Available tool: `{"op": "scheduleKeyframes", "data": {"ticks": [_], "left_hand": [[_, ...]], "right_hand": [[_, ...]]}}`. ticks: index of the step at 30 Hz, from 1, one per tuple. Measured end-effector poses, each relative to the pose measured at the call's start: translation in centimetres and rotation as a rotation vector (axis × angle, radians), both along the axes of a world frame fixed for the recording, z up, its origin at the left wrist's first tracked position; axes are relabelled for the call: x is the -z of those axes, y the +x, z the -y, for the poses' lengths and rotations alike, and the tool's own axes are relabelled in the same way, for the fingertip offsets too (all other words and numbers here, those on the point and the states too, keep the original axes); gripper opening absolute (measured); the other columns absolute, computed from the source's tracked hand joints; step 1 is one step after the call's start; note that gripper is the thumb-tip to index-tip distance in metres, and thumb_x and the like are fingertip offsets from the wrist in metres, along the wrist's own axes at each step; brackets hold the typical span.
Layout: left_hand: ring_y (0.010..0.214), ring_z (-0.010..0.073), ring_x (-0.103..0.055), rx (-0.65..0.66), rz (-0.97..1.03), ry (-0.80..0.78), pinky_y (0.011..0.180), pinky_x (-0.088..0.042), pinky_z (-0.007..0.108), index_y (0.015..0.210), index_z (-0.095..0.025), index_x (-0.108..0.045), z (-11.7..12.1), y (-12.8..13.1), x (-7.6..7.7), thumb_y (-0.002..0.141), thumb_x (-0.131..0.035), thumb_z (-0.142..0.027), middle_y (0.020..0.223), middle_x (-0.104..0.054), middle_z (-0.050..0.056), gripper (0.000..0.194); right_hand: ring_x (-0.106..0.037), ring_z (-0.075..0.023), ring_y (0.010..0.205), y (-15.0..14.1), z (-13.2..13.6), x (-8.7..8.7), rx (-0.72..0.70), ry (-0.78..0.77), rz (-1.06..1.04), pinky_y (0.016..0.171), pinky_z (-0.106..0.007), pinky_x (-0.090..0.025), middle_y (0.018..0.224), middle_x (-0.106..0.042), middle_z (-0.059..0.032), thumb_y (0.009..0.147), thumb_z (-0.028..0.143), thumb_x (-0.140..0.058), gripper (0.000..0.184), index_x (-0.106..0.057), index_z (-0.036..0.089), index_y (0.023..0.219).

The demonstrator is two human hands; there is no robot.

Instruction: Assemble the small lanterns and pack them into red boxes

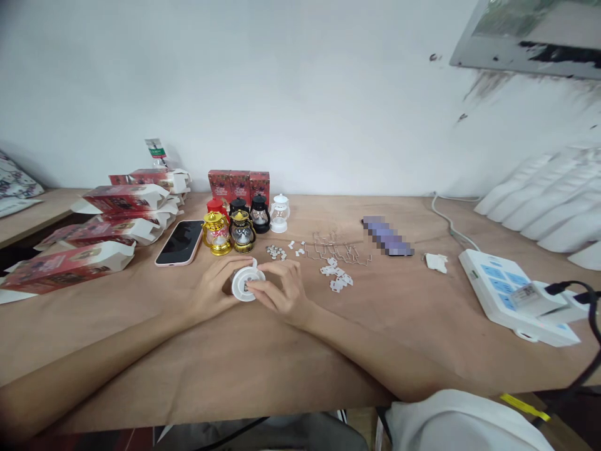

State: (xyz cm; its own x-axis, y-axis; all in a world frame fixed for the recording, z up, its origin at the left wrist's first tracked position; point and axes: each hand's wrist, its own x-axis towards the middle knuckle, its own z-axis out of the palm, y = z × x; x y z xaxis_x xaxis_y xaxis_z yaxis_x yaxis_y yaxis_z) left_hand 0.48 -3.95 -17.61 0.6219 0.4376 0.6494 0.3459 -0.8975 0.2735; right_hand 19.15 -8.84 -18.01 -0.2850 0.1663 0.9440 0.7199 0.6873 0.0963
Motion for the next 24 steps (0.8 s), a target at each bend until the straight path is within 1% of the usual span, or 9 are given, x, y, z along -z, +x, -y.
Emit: {"op": "scheduleKeyframes", "data": {"ticks": [4, 6, 8, 10, 12, 16, 21, 24], "left_hand": [[0.11, 0.0225, -0.056, -0.016, 0.012, -0.04, 0.092, -0.046, 0.038, 0.118, -0.021, -0.049, 0.1, 0.0, -0.2, 0.08, -0.063, -0.03, 0.117, -0.059, 0.009, 0.041], [0.109, 0.0229, -0.056, -0.041, 0.021, -0.046, 0.092, -0.046, 0.039, 0.117, -0.021, -0.049, 0.1, -0.1, -0.3, 0.079, -0.062, -0.027, 0.117, -0.059, 0.009, 0.041], [0.11, 0.0235, -0.055, -0.078, 0.034, -0.057, 0.093, -0.046, 0.04, 0.118, -0.021, -0.048, 0.1, -0.1, -0.4, 0.079, -0.061, -0.025, 0.117, -0.059, 0.009, 0.041], [0.11, 0.0241, -0.055, -0.122, 0.047, -0.075, 0.093, -0.046, 0.041, 0.118, -0.021, -0.048, 0.1, -0.2, -0.4, 0.079, -0.061, -0.024, 0.118, -0.058, 0.009, 0.041], [0.11, 0.0243, -0.055, -0.152, 0.052, -0.087, 0.093, -0.046, 0.041, 0.118, -0.02, -0.048, 0.0, -0.2, -0.4, 0.078, -0.061, -0.025, 0.117, -0.059, 0.01, 0.041], [0.109, 0.0237, -0.055, -0.161, 0.054, -0.082, 0.093, -0.046, 0.039, 0.117, -0.019, -0.049, 0.1, -0.2, -0.3, 0.078, -0.061, -0.025, 0.116, -0.059, 0.009, 0.041], [0.109, 0.0231, -0.055, -0.15, 0.047, -0.072, 0.093, -0.045, 0.039, 0.118, -0.02, -0.049, 0.0, -0.2, -0.3, 0.077, -0.062, -0.021, 0.118, -0.058, 0.009, 0.043], [0.11, 0.0231, -0.054, -0.138, 0.044, -0.058, 0.094, -0.045, 0.039, 0.118, -0.02, -0.048, -0.1, -0.2, -0.2, 0.077, -0.062, -0.023, 0.118, -0.058, 0.008, 0.043]], "right_hand": [[-0.056, -0.0186, 0.092, 0.6, -0.7, 0.6, 0.022, -0.115, -0.164, 0.078, -0.034, -0.046, 0.099, -0.055, -0.0084, 0.086, 0.017, -0.054, 0.008, -0.057, 0.02, 0.092], [-0.055, -0.0204, 0.094, 1.4, -1.6, 0.7, 0.104, -0.212, -0.207, 0.081, -0.037, -0.045, 0.099, -0.055, -0.0101, 0.088, 0.018, -0.05, 0.008, -0.057, 0.019, 0.091], [-0.053, -0.0235, 0.095, 2.4, -2.6, 0.8, 0.241, -0.331, -0.16, 0.082, -0.04, -0.042, 0.101, -0.056, -0.0117, 0.088, 0.021, -0.05, 0.012, -0.061, 0.018, 0.086], [-0.049, -0.0267, 0.098, 3.3, -3.4, 0.9, 0.359, -0.438, -0.052, 0.083, -0.044, -0.039, 0.107, -0.057, -0.0121, 0.086, 0.023, -0.051, 0.015, -0.064, 0.019, 0.081], [-0.045, -0.029, 0.103, 3.9, -3.9, 1.0, 0.411, -0.505, 0.06, 0.084, -0.045, -0.036, 0.114, -0.057, -0.011, 0.083, 0.021, -0.054, 0.013, -0.067, 0.021, 0.081], [-0.042, -0.0303, 0.108, 4.1, -4.0, 1.1, 0.431, -0.548, 0.177, 0.085, -0.046, -0.033, 0.117, -0.058, -0.0097, 0.079, 0.019, -0.058, 0.016, -0.07, 0.023, 0.088], [-0.044, -0.0285, 0.106, 3.9, -4.0, 1.2, 0.419, -0.558, 0.207, 0.084, -0.044, -0.034, 0.114, -0.061, -0.0088, 0.083, 0.021, -0.055, 0.015, -0.071, 0.022, 0.081], [-0.045, -0.0286, 0.106, 3.9, -4.0, 1.1, 0.411, -0.547, 0.221, 0.083, -0.043, -0.034, 0.116, -0.06, -0.0099, 0.083, 0.024, -0.056, 0.014, -0.07, 0.021, 0.086]]}}
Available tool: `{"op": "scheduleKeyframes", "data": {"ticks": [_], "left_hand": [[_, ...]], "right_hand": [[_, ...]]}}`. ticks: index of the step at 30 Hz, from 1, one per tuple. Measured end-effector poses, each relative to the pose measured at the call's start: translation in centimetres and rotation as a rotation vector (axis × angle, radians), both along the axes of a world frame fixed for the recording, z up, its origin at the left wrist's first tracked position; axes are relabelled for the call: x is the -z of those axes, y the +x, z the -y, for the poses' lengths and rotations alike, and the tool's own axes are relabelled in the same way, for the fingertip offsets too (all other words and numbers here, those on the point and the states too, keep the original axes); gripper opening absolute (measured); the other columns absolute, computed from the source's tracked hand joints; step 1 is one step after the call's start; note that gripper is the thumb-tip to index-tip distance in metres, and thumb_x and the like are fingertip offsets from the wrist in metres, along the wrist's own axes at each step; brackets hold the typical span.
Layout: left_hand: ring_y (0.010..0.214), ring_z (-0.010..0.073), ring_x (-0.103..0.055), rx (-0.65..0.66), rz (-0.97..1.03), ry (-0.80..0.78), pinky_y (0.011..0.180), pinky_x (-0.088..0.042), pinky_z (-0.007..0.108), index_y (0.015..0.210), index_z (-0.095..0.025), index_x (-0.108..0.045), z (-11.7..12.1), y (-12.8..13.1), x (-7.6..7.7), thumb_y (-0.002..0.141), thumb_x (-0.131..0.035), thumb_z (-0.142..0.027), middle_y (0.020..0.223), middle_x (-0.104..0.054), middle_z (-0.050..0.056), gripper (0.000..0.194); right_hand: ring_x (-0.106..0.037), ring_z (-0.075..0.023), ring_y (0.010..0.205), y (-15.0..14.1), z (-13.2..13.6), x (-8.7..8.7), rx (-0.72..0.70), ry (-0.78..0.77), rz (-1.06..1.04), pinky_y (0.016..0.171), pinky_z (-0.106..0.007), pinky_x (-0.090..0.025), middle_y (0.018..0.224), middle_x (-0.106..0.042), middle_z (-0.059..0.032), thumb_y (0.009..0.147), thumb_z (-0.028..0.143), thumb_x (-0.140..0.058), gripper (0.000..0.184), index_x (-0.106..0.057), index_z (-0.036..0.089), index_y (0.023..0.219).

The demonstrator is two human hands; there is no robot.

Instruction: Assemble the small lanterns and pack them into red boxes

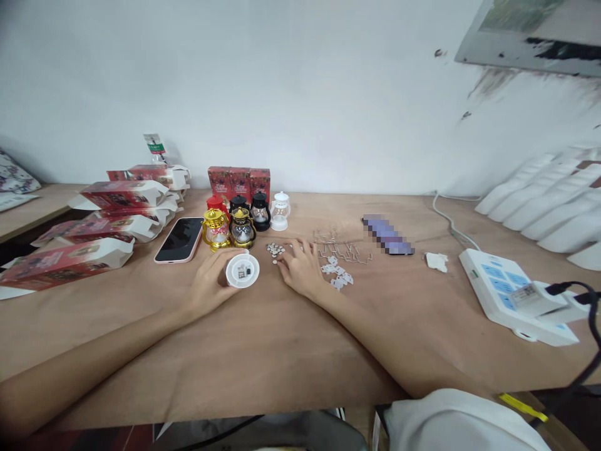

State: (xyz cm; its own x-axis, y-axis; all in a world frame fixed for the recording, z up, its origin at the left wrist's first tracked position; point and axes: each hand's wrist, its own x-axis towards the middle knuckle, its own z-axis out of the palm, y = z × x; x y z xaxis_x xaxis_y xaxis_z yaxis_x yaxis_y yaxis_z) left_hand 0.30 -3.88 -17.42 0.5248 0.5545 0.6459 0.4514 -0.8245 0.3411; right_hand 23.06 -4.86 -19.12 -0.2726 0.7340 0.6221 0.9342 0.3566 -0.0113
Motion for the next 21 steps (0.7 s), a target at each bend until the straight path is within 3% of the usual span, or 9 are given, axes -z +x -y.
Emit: {"op": "scheduleKeyframes", "data": {"ticks": [3, 11, 17, 21], "left_hand": [[0.11, 0.0233, -0.054, 0.007, -0.012, -0.001, 0.094, -0.044, 0.039, 0.118, -0.021, -0.048, 0.0, 0.0, 0.0, 0.077, -0.063, -0.023, 0.118, -0.058, 0.008, 0.044], [0.109, 0.0228, -0.055, 0.011, -0.043, 0.024, 0.092, -0.045, 0.039, 0.118, -0.022, -0.047, 0.1, 0.0, -0.2, 0.078, -0.062, -0.024, 0.118, -0.058, 0.008, 0.043], [0.108, 0.0236, -0.056, 0.009, -0.093, 0.078, 0.089, -0.044, 0.038, 0.118, -0.022, -0.048, 0.2, 0.1, -0.2, 0.08, -0.062, -0.028, 0.117, -0.06, 0.009, 0.041], [0.109, 0.0234, -0.056, 0.009, -0.139, 0.106, 0.088, -0.043, 0.037, 0.119, -0.02, -0.048, 0.3, 0.1, -0.2, 0.082, -0.06, -0.034, 0.117, -0.06, 0.01, 0.042]], "right_hand": [[-0.045, -0.029, 0.107, -0.1, 0.1, 0.0, -0.026, 0.005, 0.022, 0.083, -0.043, -0.033, 0.119, -0.058, -0.0095, 0.085, 0.026, -0.055, 0.016, -0.069, 0.023, 0.093], [-0.051, -0.0259, 0.1, -0.1, 0.0, 0.2, -0.087, 0.028, -0.057, 0.082, -0.041, -0.037, 0.11, -0.062, -0.0079, 0.084, 0.026, -0.058, 0.009, -0.064, 0.021, 0.082], [-0.058, -0.0181, 0.085, -1.6, 2.1, -0.7, -0.28, 0.324, -0.411, 0.077, -0.035, -0.044, 0.088, -0.062, -0.0058, 0.086, 0.023, -0.056, 0.006, -0.06, 0.021, 0.082], [-0.058, -0.0168, 0.079, -3.1, 3.5, -0.8, -0.39, 0.44, -0.42, 0.073, -0.035, -0.044, 0.083, -0.061, -0.0037, 0.085, 0.022, -0.059, 0.005, -0.059, 0.022, 0.079]]}}
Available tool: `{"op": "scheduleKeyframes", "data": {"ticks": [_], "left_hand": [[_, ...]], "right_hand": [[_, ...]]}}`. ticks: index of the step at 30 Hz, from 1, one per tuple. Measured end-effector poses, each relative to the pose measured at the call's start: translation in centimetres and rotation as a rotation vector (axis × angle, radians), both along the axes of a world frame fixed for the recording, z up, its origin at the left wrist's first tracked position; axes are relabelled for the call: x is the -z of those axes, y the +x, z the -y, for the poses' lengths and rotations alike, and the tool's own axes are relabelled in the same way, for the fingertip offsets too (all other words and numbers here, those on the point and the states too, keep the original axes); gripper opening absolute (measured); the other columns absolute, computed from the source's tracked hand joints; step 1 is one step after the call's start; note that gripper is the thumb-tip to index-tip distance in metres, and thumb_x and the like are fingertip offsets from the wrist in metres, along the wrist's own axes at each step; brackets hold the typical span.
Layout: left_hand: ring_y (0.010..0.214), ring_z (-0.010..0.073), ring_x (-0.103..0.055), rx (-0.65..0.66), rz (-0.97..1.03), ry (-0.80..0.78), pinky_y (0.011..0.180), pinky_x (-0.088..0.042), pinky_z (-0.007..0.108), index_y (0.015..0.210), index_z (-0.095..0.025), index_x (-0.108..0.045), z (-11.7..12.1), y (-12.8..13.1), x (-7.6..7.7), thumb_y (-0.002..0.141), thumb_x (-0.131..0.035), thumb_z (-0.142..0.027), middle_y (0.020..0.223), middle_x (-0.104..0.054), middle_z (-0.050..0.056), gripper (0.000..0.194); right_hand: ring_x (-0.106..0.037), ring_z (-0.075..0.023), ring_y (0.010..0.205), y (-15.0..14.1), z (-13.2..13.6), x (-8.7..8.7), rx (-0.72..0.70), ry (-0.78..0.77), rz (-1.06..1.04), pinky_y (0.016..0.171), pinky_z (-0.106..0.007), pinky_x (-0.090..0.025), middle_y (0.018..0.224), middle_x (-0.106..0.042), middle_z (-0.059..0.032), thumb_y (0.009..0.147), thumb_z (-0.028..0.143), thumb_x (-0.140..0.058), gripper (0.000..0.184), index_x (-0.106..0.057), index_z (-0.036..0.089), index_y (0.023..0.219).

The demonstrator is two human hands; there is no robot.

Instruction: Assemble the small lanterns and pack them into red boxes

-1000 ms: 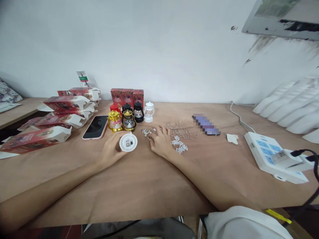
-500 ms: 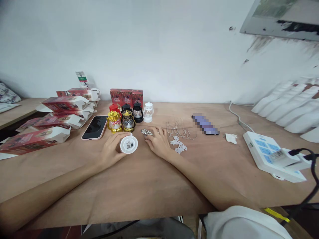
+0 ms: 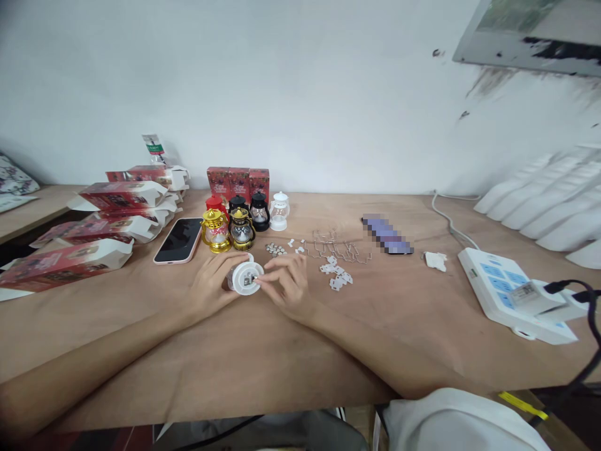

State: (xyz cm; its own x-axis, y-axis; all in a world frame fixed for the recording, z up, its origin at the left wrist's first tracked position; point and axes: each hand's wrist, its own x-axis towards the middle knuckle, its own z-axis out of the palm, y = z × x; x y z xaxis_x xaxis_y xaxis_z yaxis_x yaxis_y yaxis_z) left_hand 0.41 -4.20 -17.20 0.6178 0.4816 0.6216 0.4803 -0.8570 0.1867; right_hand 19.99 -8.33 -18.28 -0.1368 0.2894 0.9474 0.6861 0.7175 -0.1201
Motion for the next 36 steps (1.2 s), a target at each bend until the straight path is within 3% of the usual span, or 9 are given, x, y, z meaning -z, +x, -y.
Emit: {"op": "scheduleKeyframes", "data": {"ticks": [8, 18, 23, 27, 31, 36], "left_hand": [[0.11, 0.0229, -0.056, 0.017, -0.027, 0.022, 0.088, -0.041, 0.036, 0.119, -0.019, -0.05, 0.1, 0.0, 0.1, 0.086, -0.055, -0.039, 0.118, -0.061, 0.01, 0.039], [0.107, 0.0222, -0.057, 0.018, 0.001, 0.076, 0.085, -0.041, 0.034, 0.118, -0.019, -0.048, 0.0, 0.1, 0.2, 0.084, -0.058, -0.037, 0.115, -0.062, 0.01, 0.04], [0.105, 0.0222, -0.058, 0.025, -0.006, 0.1, 0.084, -0.042, 0.034, 0.118, -0.019, -0.049, 0.1, 0.0, 0.0, 0.085, -0.056, -0.038, 0.113, -0.062, 0.011, 0.039], [0.103, 0.0223, -0.058, 0.021, -0.013, 0.137, 0.082, -0.042, 0.034, 0.118, -0.019, -0.05, 0.1, -0.1, 0.0, 0.086, -0.055, -0.037, 0.114, -0.062, 0.011, 0.037], [0.1, 0.0223, -0.058, 0.018, -0.026, 0.178, 0.081, -0.041, 0.034, 0.116, -0.019, -0.051, 0.0, -0.1, 0.0, 0.085, -0.057, -0.034, 0.114, -0.062, 0.01, 0.035], [0.103, 0.0224, -0.058, 0.021, -0.021, 0.15, 0.082, -0.043, 0.034, 0.117, -0.019, -0.049, 0.1, -0.1, 0.0, 0.085, -0.057, -0.034, 0.115, -0.061, 0.01, 0.037]], "right_hand": [[-0.058, -0.0162, 0.084, -0.2, 0.1, 0.1, -0.013, -0.128, 0.157, 0.077, -0.035, -0.041, 0.086, -0.064, -0.0025, 0.085, 0.021, -0.059, 0.007, -0.063, 0.024, 0.08], [-0.058, -0.0157, 0.083, -0.7, 0.6, -0.5, -0.094, -0.124, 0.126, 0.076, -0.033, -0.046, 0.088, -0.062, -0.0051, 0.087, 0.018, -0.054, 0.008, -0.061, 0.021, 0.085], [-0.057, -0.0177, 0.092, -1.0, 0.4, -0.1, -0.191, -0.331, -0.074, 0.079, -0.034, -0.049, 0.096, -0.055, -0.0069, 0.085, 0.025, -0.056, 0.005, -0.056, 0.022, 0.089], [-0.056, -0.0167, 0.088, -1.4, -0.3, 0.7, -0.444, -0.608, -0.369, 0.074, -0.032, -0.049, 0.098, -0.054, -0.0061, 0.08, 0.035, -0.061, 0.024, -0.047, 0.022, 0.095], [-0.054, -0.0143, 0.077, -1.6, -0.7, 1.1, -0.635, -0.866, -0.506, 0.068, -0.028, -0.047, 0.089, -0.055, -0.002, 0.075, 0.042, -0.067, 0.036, -0.045, 0.023, 0.096], [-0.053, -0.0146, 0.078, -1.6, -0.3, 0.7, -0.678, -0.942, -0.545, 0.068, -0.027, -0.045, 0.086, -0.055, -0.0002, 0.076, 0.044, -0.065, 0.033, -0.047, 0.024, 0.095]]}}
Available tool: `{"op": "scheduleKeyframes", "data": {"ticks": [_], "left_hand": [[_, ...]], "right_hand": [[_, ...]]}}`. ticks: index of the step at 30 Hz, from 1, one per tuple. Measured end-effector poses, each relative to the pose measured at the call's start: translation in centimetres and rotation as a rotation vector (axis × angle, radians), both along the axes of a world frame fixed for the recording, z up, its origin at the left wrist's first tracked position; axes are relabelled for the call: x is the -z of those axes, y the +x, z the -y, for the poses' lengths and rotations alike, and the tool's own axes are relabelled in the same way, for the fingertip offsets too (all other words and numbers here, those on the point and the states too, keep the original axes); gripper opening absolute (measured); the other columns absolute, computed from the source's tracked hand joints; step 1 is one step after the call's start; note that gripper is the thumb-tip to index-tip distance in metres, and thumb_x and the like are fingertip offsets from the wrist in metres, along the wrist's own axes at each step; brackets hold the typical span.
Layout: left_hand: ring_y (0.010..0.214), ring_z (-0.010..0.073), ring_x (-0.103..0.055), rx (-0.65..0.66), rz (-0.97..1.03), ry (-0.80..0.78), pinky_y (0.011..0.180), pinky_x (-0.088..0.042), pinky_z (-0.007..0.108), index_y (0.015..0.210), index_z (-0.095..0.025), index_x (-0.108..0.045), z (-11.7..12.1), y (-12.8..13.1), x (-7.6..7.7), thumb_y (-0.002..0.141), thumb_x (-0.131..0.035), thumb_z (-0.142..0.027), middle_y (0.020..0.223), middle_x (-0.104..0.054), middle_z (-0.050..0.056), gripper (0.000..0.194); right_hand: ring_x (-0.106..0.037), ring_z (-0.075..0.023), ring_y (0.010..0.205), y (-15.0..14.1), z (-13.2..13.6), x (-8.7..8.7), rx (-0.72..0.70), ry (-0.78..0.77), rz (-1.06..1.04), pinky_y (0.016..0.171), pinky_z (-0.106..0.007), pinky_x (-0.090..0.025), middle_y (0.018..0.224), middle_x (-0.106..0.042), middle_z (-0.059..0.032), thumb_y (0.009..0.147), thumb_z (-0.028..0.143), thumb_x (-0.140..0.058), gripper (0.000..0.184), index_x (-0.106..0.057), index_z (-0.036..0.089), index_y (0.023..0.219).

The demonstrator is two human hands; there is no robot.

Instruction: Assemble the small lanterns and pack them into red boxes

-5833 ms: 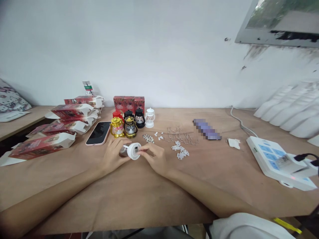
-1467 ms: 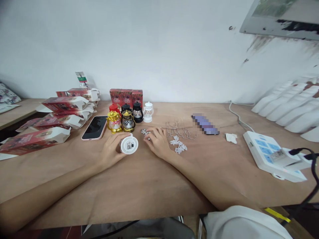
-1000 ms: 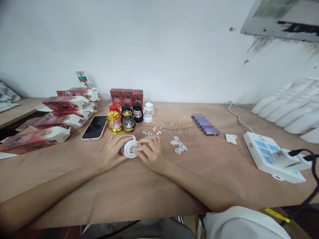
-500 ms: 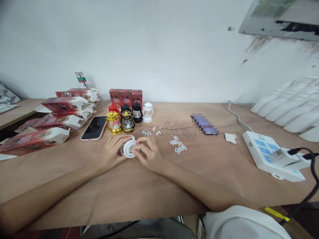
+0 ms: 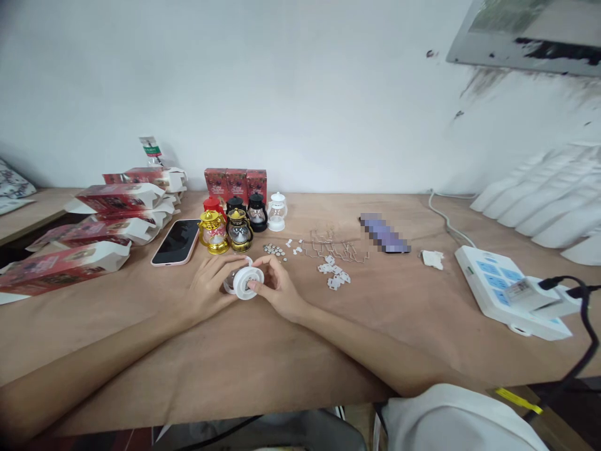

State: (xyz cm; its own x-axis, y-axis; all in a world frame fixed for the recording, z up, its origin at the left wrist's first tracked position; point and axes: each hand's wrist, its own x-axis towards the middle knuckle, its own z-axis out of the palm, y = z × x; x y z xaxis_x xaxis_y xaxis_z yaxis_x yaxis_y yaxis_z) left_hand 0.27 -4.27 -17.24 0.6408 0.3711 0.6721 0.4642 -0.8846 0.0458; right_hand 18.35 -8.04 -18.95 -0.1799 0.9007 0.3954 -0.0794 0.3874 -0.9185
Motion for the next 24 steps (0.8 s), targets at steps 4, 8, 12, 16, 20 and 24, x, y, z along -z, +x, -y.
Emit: {"op": "scheduleKeyframes", "data": {"ticks": [4, 8, 12, 16, 20, 24], "left_hand": [[0.106, 0.022, -0.057, -0.003, 0.065, -0.1, 0.087, -0.044, 0.035, 0.117, -0.02, -0.048, 0.0, 0.0, 0.0, 0.082, -0.06, -0.03, 0.114, -0.061, 0.009, 0.039], [0.106, 0.0237, -0.057, -0.048, 0.101, -0.158, 0.088, -0.047, 0.037, 0.119, -0.019, -0.045, -0.1, -0.1, 0.1, 0.08, -0.058, -0.026, 0.115, -0.06, 0.01, 0.042], [0.107, 0.0248, -0.058, -0.086, 0.138, -0.191, 0.089, -0.049, 0.039, 0.123, -0.017, -0.041, -0.1, -0.2, 0.4, 0.078, -0.056, -0.025, 0.118, -0.059, 0.011, 0.048], [0.112, 0.0252, -0.056, -0.097, 0.175, -0.173, 0.092, -0.049, 0.039, 0.127, -0.017, -0.037, -0.2, -0.2, 0.8, 0.078, -0.055, -0.025, 0.123, -0.057, 0.012, 0.053], [0.116, 0.0258, -0.054, -0.102, 0.18, -0.149, 0.095, -0.048, 0.041, 0.129, -0.018, -0.035, -0.3, -0.3, 1.0, 0.078, -0.055, -0.024, 0.127, -0.054, 0.013, 0.055], [0.115, 0.0265, -0.054, -0.088, 0.134, -0.173, 0.095, -0.047, 0.043, 0.13, -0.019, -0.035, -0.3, -0.4, 1.0, 0.076, -0.056, -0.023, 0.127, -0.055, 0.011, 0.058]], "right_hand": [[-0.054, -0.0158, 0.082, 0.9, -0.5, -0.1, 0.167, 0.093, 0.098, 0.075, -0.03, -0.045, 0.09, -0.057, -0.0022, 0.085, 0.039, -0.051, 0.018, -0.049, 0.023, 0.094], [-0.055, -0.0188, 0.084, 3.6, -2.6, -0.1, 0.536, 0.211, 0.491, 0.08, -0.034, -0.042, 0.093, -0.06, -0.0067, 0.085, 0.022, -0.046, 0.011, -0.051, 0.019, 0.094], [-0.053, -0.0274, 0.095, 5.8, -4.2, -0.2, 0.806, 0.196, 1.152, 0.082, -0.038, -0.037, 0.099, -0.062, -0.016, 0.078, 0.005, -0.042, 0.027, -0.055, 0.01, 0.101], [-0.054, -0.0275, 0.091, 5.8, -4.0, -0.2, 0.865, 0.212, 1.525, 0.077, -0.036, -0.033, 0.097, -0.064, -0.0169, 0.082, 0.005, -0.04, 0.029, -0.059, 0.008, 0.104], [-0.053, -0.0255, 0.089, 5.5, -3.0, -0.1, 0.884, 0.372, 1.636, 0.075, -0.034, -0.031, 0.099, -0.065, -0.0141, 0.084, 0.006, -0.039, 0.03, -0.059, 0.012, 0.106], [-0.055, -0.027, 0.088, 6.2, -1.5, -0.1, 0.997, 0.366, 1.73, 0.079, -0.036, -0.031, 0.097, -0.065, -0.0169, 0.084, 0.004, -0.038, 0.028, -0.062, 0.01, 0.095]]}}
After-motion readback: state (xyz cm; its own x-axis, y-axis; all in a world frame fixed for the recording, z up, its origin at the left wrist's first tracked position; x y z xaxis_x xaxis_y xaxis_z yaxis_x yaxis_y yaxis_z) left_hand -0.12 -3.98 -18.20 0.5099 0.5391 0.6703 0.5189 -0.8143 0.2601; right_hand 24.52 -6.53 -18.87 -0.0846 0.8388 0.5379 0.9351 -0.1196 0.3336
